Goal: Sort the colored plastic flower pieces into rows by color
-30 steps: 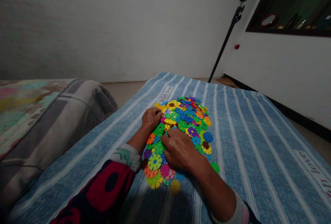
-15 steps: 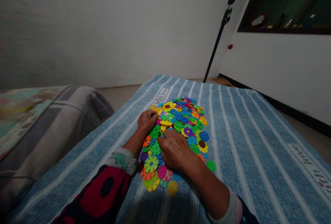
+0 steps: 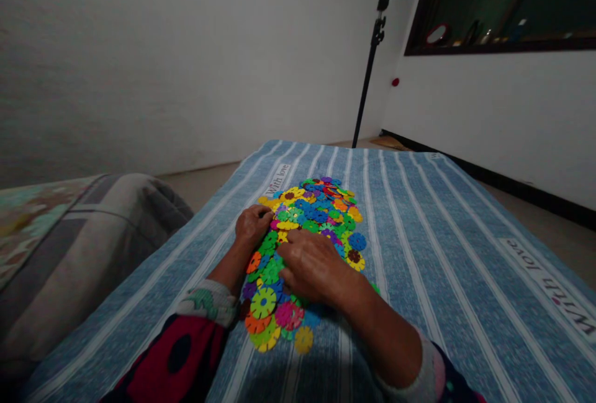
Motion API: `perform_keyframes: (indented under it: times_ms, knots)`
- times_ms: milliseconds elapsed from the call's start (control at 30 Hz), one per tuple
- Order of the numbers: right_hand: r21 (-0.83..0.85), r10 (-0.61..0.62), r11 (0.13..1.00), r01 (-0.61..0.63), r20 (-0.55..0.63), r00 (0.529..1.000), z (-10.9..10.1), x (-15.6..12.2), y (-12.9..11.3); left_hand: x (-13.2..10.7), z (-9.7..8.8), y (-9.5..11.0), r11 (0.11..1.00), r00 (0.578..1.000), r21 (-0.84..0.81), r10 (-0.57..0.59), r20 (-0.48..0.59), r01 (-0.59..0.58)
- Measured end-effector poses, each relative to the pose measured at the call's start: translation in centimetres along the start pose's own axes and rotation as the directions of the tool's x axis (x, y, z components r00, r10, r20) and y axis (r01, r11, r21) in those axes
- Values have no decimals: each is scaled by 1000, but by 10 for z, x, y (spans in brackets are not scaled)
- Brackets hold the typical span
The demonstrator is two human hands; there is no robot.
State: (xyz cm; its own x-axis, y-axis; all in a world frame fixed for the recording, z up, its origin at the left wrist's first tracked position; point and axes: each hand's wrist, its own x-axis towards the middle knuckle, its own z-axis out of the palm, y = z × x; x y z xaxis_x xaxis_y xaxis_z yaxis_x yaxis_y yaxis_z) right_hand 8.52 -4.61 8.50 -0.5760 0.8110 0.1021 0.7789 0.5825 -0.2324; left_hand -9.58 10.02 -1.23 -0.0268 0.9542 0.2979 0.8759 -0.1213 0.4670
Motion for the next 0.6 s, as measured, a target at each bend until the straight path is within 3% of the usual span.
perform_keyframes:
  times_ms: [133,267,433,600]
  knots:
    - [284,-110,946,158,-178,978,-46,-28,5,-2,-1,1,1000,1000,-1,-25,8,25]
    - [328,-62,927,184,-349,935,-70,-48,16,-2,-2,2,1000,1000,-8,-20,22,20]
    - [239,68,971,26,-379,923,-69,-49,33,-2,-3,1,1000,1000,2,-9,26,9]
    - [170,154,980,-107,-297,942,-57,-32,46,-2,-5,-2,1000,999,0,20,26,-20]
